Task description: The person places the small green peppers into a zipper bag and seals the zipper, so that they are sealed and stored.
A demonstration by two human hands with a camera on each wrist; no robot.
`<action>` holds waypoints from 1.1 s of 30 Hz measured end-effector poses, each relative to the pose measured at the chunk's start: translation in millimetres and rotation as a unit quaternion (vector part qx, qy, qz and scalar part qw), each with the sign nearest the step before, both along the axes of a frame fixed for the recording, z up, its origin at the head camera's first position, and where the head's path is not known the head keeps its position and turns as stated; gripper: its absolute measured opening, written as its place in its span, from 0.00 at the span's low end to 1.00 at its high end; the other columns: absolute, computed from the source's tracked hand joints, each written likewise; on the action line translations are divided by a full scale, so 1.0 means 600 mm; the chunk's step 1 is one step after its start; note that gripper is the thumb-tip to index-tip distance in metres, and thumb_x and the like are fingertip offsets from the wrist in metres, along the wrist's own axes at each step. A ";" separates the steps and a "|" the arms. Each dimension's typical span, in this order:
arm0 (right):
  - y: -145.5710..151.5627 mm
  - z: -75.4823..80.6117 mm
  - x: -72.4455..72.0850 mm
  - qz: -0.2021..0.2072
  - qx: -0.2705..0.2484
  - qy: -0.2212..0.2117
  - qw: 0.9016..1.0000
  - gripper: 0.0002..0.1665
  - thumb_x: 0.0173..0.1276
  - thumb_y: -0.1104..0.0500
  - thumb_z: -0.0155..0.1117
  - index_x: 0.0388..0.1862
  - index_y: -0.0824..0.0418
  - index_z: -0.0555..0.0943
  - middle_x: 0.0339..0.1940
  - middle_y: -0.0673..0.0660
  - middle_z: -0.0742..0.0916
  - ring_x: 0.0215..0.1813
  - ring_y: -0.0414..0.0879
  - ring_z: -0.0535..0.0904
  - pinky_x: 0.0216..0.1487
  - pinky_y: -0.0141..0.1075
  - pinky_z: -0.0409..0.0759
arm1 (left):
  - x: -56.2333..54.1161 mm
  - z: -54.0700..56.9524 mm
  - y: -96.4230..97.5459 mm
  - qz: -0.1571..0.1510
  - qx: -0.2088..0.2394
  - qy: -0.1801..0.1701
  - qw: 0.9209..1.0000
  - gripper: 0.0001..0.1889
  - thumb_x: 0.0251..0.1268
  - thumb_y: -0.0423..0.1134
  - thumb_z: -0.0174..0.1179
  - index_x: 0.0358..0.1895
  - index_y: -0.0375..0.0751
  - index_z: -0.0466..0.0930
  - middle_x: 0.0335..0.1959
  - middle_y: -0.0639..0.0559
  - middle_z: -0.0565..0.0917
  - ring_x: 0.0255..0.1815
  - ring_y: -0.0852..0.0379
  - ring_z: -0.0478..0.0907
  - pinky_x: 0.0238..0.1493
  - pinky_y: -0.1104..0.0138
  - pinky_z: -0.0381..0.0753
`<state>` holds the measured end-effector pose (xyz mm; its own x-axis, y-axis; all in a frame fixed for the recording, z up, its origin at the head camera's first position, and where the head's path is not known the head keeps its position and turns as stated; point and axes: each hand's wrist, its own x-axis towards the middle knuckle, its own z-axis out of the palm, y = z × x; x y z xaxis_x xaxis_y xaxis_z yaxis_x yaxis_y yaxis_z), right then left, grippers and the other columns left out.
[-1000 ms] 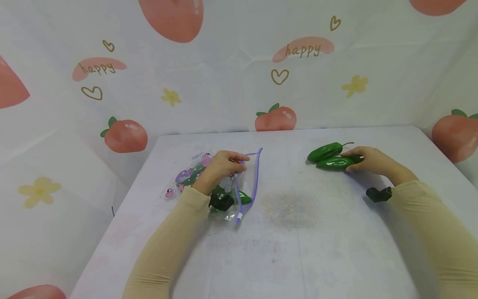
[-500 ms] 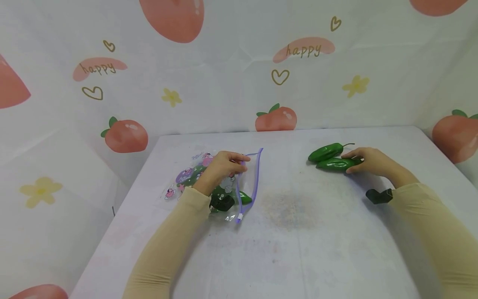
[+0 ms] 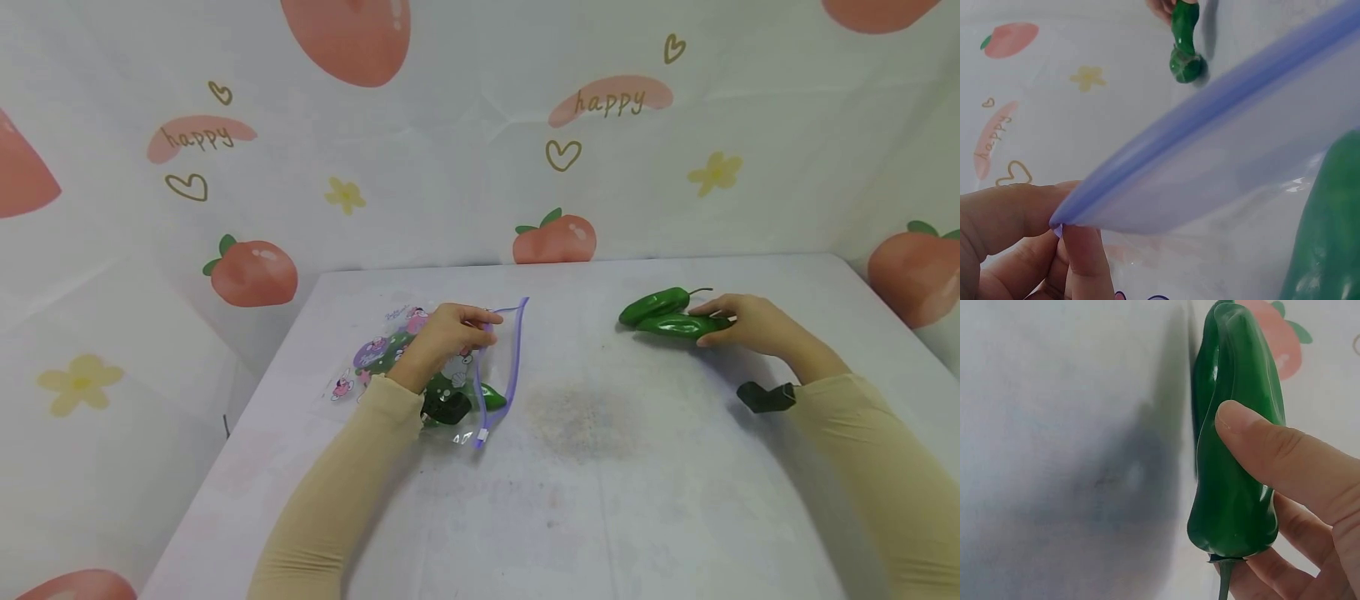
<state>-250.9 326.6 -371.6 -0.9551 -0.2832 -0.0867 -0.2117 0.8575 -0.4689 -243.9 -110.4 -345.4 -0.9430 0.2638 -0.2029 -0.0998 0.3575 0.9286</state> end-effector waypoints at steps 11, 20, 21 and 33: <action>-0.010 0.014 0.011 -0.003 -0.010 0.009 1.000 0.35 0.55 0.51 0.76 0.59 0.64 0.78 0.59 0.73 0.78 0.61 0.71 0.70 0.58 0.63 0.67 | 0.001 0.002 0.001 0.002 -0.008 -0.004 1.000 0.14 0.60 0.27 0.64 0.50 0.34 0.84 0.31 0.50 0.74 0.27 0.57 0.70 0.25 0.71 0.68; -0.021 0.020 0.020 0.006 -0.020 0.038 0.999 0.31 0.55 0.55 0.76 0.57 0.64 0.80 0.56 0.71 0.80 0.58 0.67 0.73 0.55 0.59 0.70 | 0.002 0.003 0.001 -0.003 -0.002 -0.002 1.000 0.15 0.60 0.26 0.63 0.51 0.33 0.83 0.30 0.51 0.74 0.24 0.59 0.68 0.24 0.71 0.66; -0.023 0.022 0.022 0.007 -0.020 0.041 0.999 0.30 0.55 0.56 0.76 0.57 0.63 0.80 0.56 0.70 0.80 0.58 0.66 0.74 0.55 0.59 0.71 | 0.002 0.003 0.001 -0.003 0.000 -0.003 1.000 0.15 0.60 0.26 0.63 0.51 0.33 0.83 0.29 0.51 0.74 0.24 0.59 0.68 0.24 0.71 0.66; -0.051 0.041 0.037 0.016 -0.020 0.074 0.997 0.30 0.54 0.56 0.76 0.57 0.62 0.81 0.57 0.68 0.81 0.54 0.61 0.76 0.49 0.52 0.75 | 0.004 0.005 -0.001 -0.009 0.003 -0.001 1.000 0.15 0.60 0.26 0.63 0.51 0.33 0.83 0.29 0.51 0.74 0.22 0.59 0.66 0.25 0.70 0.66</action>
